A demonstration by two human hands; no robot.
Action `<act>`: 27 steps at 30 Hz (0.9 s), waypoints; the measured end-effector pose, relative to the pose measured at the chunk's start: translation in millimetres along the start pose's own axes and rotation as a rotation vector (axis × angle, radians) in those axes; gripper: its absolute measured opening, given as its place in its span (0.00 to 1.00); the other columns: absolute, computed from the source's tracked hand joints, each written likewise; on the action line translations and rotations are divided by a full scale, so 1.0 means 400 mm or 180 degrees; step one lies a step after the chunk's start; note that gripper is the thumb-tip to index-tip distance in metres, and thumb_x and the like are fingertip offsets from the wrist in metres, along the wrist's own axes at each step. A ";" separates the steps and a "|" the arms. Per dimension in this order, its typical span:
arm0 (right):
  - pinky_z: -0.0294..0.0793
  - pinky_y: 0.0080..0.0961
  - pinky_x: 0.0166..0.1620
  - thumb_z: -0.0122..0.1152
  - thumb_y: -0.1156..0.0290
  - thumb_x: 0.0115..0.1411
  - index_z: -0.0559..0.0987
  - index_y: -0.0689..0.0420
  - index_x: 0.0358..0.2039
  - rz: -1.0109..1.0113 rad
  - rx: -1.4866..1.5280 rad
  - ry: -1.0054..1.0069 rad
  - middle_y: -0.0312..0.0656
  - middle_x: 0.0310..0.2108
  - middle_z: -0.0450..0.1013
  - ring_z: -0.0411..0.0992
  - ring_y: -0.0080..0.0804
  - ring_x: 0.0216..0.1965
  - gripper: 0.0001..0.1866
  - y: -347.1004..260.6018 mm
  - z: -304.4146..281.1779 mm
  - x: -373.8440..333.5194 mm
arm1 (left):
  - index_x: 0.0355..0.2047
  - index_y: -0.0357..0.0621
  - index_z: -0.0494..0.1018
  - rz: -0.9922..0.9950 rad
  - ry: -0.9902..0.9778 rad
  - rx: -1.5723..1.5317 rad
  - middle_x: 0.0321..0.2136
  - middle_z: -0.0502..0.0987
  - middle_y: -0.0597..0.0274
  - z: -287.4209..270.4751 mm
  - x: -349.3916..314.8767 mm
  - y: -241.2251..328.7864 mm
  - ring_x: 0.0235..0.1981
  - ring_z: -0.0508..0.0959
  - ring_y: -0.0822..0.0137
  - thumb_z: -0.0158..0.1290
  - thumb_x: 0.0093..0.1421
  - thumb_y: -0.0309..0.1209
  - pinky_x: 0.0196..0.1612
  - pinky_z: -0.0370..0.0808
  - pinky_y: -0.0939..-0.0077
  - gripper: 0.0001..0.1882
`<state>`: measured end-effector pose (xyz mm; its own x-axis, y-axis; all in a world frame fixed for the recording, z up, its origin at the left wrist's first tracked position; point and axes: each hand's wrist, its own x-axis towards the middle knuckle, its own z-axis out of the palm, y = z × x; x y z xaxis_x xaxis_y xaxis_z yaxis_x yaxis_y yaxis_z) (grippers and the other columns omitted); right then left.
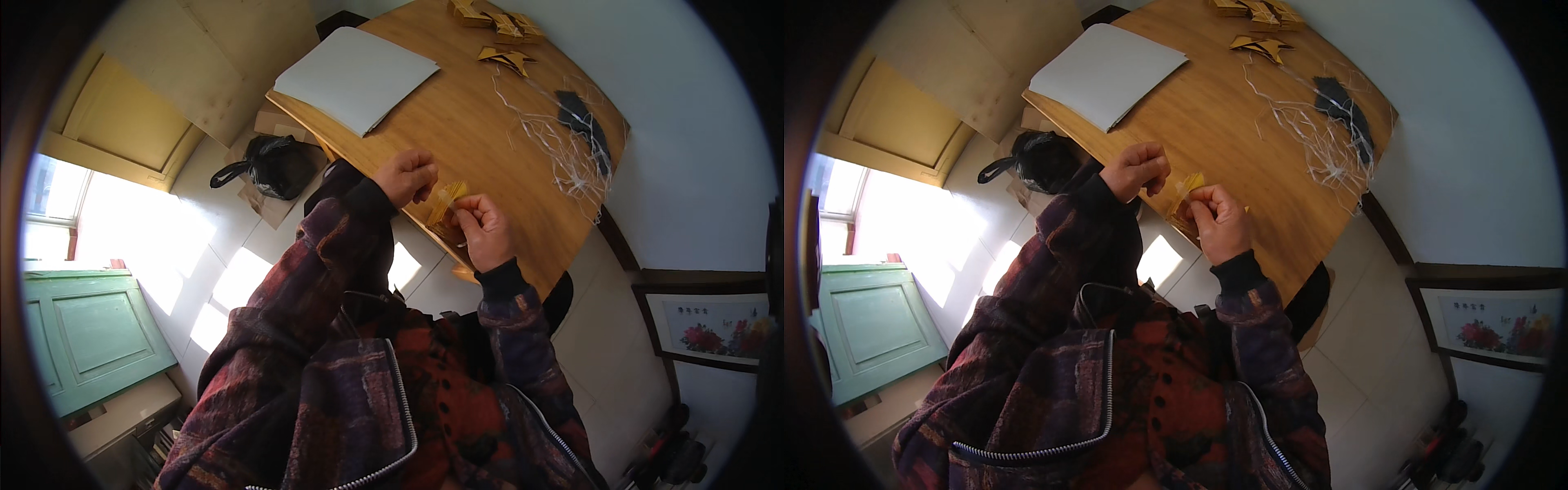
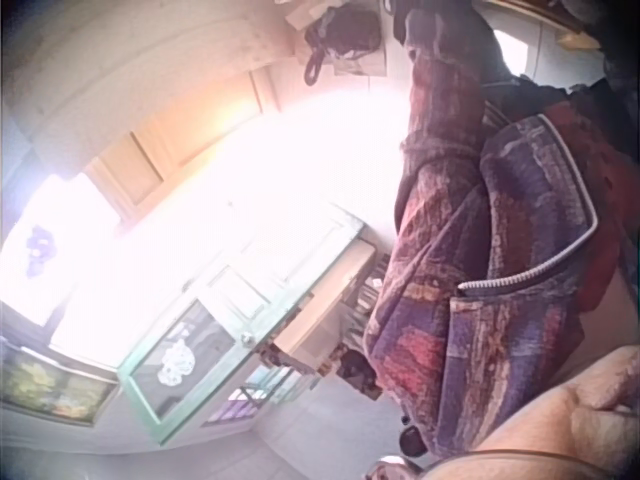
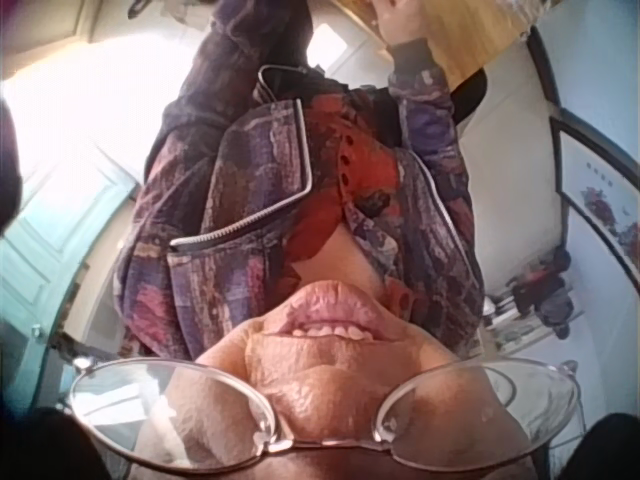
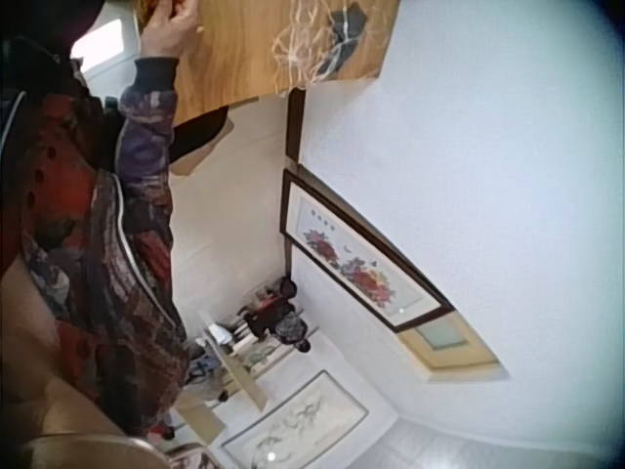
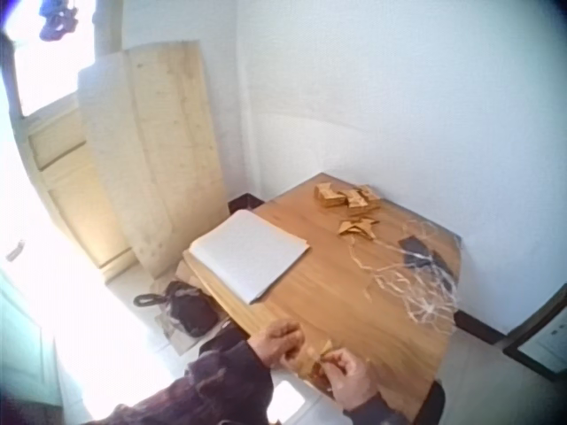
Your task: The person gathers a stack of small gold-colored paper items, wraps a white string around the center, and ties it securely. The person then adjusts the bundle and places it on the table.
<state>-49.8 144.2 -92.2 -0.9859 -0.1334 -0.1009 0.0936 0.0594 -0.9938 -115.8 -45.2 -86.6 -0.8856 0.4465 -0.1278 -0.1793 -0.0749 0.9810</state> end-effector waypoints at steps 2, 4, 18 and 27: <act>0.72 0.16 0.33 0.51 0.78 0.60 0.72 0.63 0.33 0.0117 0.0130 0.0134 0.36 0.27 0.74 0.71 0.18 0.27 0.03 0.001 0.005 0.002 | 0.25 0.39 0.68 0.0248 -0.0439 0.0629 0.20 0.70 0.63 0.036 -0.009 0.022 0.21 0.70 0.70 0.49 0.61 0.32 0.26 0.68 0.77 0.10; 0.71 0.16 0.33 0.52 0.78 0.60 0.72 0.63 0.34 -0.0009 0.0114 0.0168 0.36 0.27 0.73 0.71 0.18 0.28 0.03 0.002 0.008 0.003 | 0.25 0.38 0.69 0.0523 -0.0639 0.1433 0.20 0.70 0.61 0.067 -0.014 0.046 0.22 0.71 0.66 0.52 0.58 0.31 0.28 0.69 0.75 0.09; 0.71 0.16 0.37 0.55 0.78 0.59 0.74 0.62 0.38 -0.0097 0.0486 0.0020 0.35 0.29 0.73 0.71 0.19 0.31 0.06 -0.027 0.003 0.001 | 0.32 0.44 0.78 0.1575 -0.1025 0.2780 0.30 0.71 0.56 0.104 0.074 0.059 0.34 0.72 0.57 0.55 0.49 0.28 0.37 0.70 0.67 0.08; 0.73 0.17 0.36 0.55 0.78 0.59 0.72 0.61 0.30 0.0144 0.0388 -0.0051 0.36 0.27 0.73 0.72 0.19 0.30 0.02 -0.013 -0.005 0.008 | 0.38 0.37 0.74 0.1022 -0.1154 0.2664 0.36 0.72 0.54 0.035 0.044 0.040 0.38 0.74 0.59 0.54 0.49 0.23 0.40 0.71 0.70 0.14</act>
<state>-53.9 145.4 -87.2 -0.9781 -0.1492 -0.1454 0.1550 -0.0547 -0.9864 -128.3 -26.1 -71.1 -0.6280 0.7741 0.0800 0.5358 0.3556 0.7658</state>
